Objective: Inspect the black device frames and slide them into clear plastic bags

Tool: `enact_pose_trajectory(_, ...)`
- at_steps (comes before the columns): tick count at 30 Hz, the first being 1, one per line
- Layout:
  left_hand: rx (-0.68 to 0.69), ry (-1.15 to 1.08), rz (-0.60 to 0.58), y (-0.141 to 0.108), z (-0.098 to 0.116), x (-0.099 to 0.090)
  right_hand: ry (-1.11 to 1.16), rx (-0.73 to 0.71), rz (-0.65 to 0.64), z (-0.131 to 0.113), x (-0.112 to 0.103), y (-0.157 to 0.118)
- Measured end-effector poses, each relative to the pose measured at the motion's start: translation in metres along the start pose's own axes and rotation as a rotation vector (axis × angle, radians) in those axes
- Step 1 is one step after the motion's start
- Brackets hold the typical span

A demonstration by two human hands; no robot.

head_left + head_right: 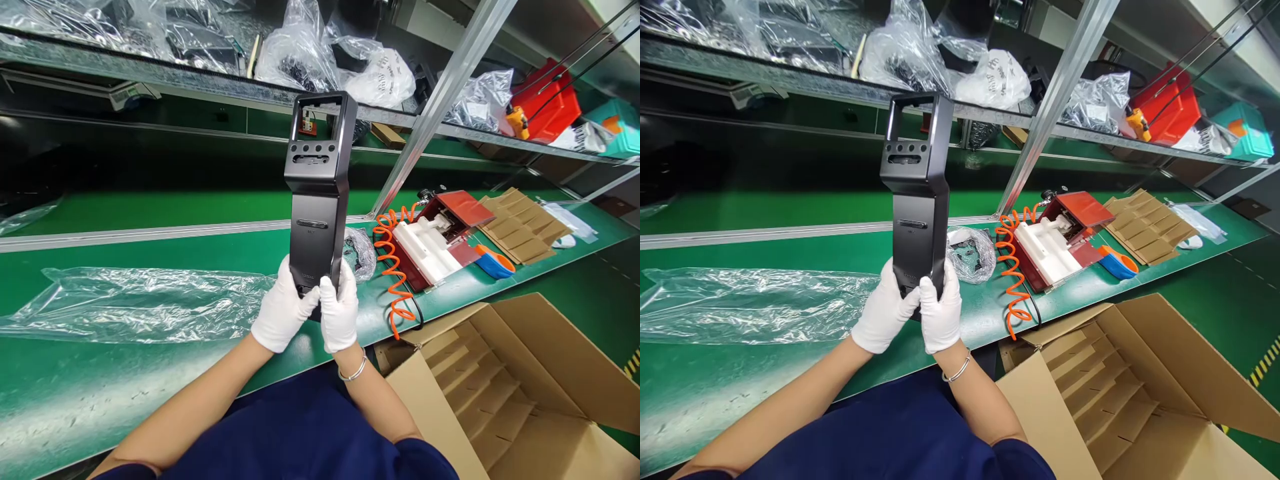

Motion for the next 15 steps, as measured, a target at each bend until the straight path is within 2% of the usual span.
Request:
enact_pose_trajectory(2,-0.031,0.000,0.015,0.000,0.000,0.001,-0.060,-0.016,0.008,-0.001,-0.001,-0.001)
enact_pose_trajectory(7,0.037,-0.058,0.039,0.004,0.001,0.004,-0.110,-0.008,-0.001,0.005,-0.001,0.003)
enact_pose_trajectory(11,-0.013,-0.065,0.000,0.005,-0.006,0.004,-0.027,0.000,-0.004,0.015,0.004,0.006)
enact_pose_trajectory(15,0.044,-0.152,-0.035,0.005,-0.011,-0.001,0.060,0.049,-0.029,0.020,0.006,0.007)
Point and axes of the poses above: each hand's wrist, its own y-axis towards the middle knuckle, its own x-axis out of the palm, z = x × y, the point moved 1 cm from there along y, towards the middle knuckle, and after that the axes turned 4 degrees about -y, right-handed, at the moved point
